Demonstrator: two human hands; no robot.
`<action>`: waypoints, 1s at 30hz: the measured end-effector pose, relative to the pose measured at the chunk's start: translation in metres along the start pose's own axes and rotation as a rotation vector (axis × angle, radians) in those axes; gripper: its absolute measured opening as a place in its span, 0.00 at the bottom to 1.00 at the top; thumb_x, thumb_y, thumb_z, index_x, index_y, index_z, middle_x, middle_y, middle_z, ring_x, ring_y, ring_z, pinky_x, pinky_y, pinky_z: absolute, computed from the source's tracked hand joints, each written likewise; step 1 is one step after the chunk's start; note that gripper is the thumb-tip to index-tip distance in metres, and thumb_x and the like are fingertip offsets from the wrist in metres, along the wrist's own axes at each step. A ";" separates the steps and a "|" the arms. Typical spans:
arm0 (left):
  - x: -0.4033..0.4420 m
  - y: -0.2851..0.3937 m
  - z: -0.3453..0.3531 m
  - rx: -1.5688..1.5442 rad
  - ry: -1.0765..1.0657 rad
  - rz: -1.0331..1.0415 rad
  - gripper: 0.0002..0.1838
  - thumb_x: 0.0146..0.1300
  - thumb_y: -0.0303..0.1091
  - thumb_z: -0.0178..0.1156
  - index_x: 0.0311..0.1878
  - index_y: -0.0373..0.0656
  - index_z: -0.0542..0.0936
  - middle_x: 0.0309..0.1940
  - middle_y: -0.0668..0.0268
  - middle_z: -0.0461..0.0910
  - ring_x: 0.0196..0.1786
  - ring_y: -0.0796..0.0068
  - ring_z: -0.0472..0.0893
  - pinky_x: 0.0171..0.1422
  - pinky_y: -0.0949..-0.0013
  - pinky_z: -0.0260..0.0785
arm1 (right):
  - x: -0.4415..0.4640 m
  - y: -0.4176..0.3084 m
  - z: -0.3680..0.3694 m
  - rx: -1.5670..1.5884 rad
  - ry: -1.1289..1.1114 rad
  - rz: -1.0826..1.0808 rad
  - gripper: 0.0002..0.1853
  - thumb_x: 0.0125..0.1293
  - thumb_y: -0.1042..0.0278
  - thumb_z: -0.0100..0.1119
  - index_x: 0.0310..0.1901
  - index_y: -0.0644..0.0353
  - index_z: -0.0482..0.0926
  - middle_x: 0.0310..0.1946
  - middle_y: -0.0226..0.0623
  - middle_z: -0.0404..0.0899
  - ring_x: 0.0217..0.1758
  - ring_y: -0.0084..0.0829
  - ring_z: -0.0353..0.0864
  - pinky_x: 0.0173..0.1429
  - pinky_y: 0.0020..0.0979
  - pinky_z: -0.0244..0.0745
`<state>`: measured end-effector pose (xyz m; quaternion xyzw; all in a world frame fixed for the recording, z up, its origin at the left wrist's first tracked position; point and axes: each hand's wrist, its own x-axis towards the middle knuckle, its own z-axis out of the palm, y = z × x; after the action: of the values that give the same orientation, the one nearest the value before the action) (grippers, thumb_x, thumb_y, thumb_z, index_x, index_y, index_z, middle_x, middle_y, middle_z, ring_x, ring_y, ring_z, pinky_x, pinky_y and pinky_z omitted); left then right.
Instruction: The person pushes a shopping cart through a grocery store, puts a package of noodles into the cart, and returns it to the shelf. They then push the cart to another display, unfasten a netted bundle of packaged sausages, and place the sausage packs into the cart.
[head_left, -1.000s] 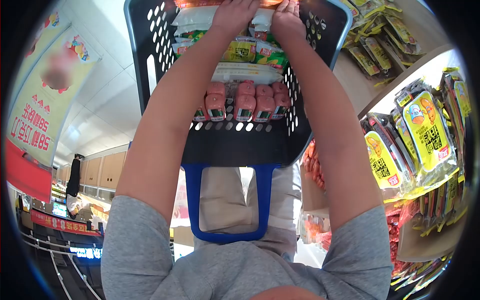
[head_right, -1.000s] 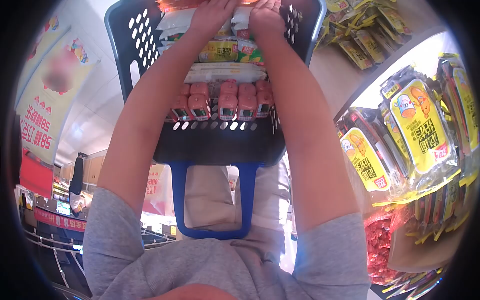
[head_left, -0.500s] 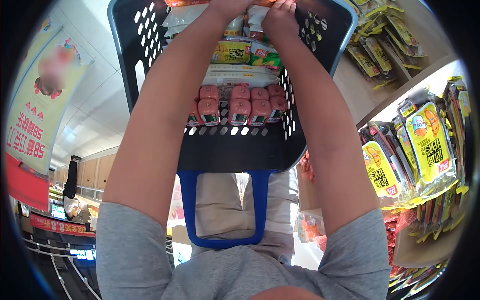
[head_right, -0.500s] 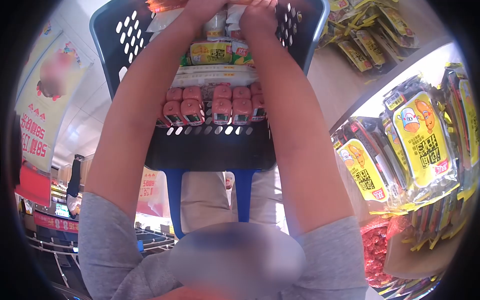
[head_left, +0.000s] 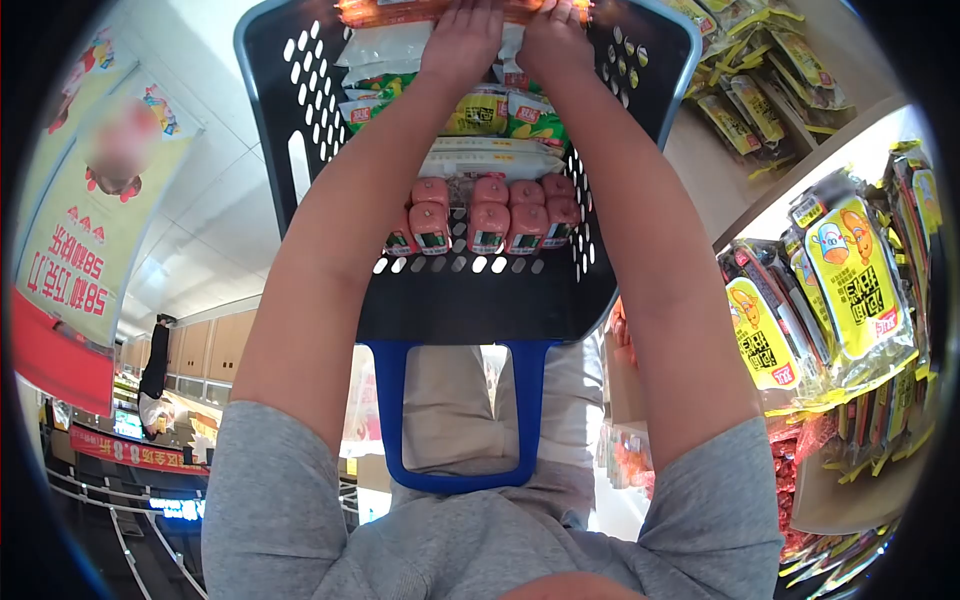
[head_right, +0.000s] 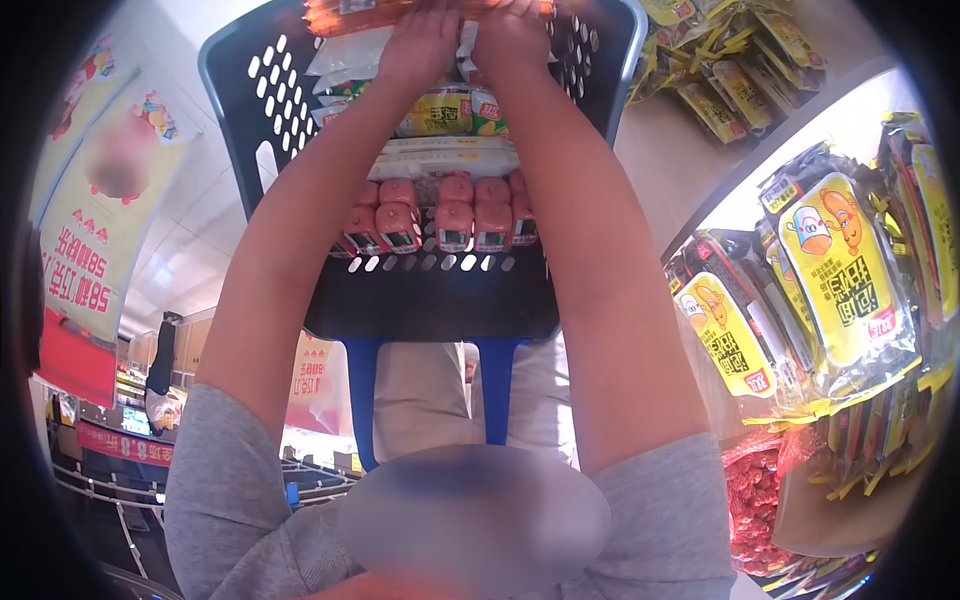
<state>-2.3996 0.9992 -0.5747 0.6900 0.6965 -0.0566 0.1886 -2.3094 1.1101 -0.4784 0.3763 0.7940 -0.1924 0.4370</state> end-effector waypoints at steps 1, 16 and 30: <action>0.000 0.003 -0.003 0.030 -0.002 -0.004 0.29 0.67 0.37 0.43 0.70 0.33 0.61 0.71 0.52 0.62 0.72 0.56 0.63 0.77 0.54 0.49 | 0.012 0.003 0.017 -0.005 0.038 0.006 0.40 0.62 0.59 0.54 0.69 0.77 0.54 0.72 0.63 0.50 0.75 0.56 0.49 0.77 0.46 0.44; 0.041 0.010 -0.008 -0.122 -0.169 -0.101 0.30 0.66 0.40 0.47 0.68 0.32 0.63 0.65 0.47 0.69 0.69 0.54 0.68 0.77 0.57 0.50 | 0.059 0.010 0.042 -0.022 -0.044 0.070 0.41 0.65 0.58 0.46 0.74 0.71 0.42 0.77 0.53 0.41 0.80 0.53 0.39 0.79 0.46 0.40; -0.168 0.029 -0.123 -0.603 -0.092 -0.176 0.35 0.54 0.28 0.58 0.67 0.35 0.63 0.58 0.48 0.71 0.67 0.49 0.68 0.67 0.55 0.64 | -0.126 -0.020 0.067 0.335 0.547 -0.233 0.37 0.51 0.75 0.60 0.65 0.71 0.61 0.61 0.58 0.64 0.65 0.53 0.68 0.71 0.39 0.63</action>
<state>-2.3973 0.8842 -0.3988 0.5368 0.7295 0.1052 0.4107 -2.2456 1.0007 -0.4103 0.3874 0.8767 -0.2607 0.1152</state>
